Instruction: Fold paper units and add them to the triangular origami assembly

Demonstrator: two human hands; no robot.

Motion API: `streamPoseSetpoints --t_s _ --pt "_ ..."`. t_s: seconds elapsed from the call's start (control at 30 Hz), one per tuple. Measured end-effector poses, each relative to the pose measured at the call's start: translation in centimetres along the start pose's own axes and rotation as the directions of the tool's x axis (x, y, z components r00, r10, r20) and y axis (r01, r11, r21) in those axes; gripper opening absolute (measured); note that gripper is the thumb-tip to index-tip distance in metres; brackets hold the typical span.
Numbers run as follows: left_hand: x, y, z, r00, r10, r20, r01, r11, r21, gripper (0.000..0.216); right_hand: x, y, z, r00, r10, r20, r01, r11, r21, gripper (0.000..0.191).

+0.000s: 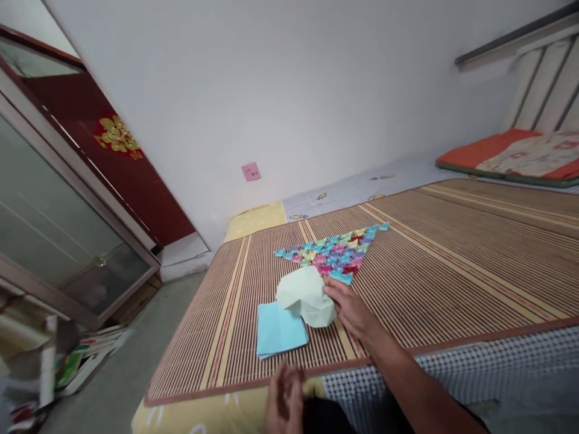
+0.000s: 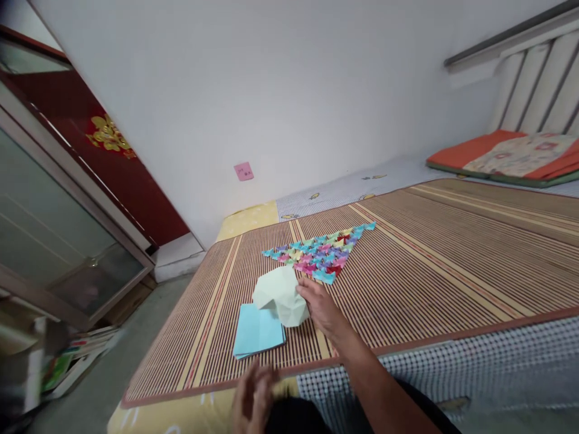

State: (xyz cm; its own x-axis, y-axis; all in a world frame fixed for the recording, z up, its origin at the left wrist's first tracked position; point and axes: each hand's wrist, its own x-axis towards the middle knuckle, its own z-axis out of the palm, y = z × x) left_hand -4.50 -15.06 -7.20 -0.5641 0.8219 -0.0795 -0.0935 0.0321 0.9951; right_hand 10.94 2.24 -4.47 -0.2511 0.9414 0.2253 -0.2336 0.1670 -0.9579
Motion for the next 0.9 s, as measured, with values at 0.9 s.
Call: streamPoseSetpoints --t_s 0.9 --pt "12.6 7.4 13.4 0.951 0.037 0.306 0.092 0.914 -0.395 0.066 6.3 -2.1 -5.1 0.968 0.011 -0.25 0.068 0.951 0.303 0.024"
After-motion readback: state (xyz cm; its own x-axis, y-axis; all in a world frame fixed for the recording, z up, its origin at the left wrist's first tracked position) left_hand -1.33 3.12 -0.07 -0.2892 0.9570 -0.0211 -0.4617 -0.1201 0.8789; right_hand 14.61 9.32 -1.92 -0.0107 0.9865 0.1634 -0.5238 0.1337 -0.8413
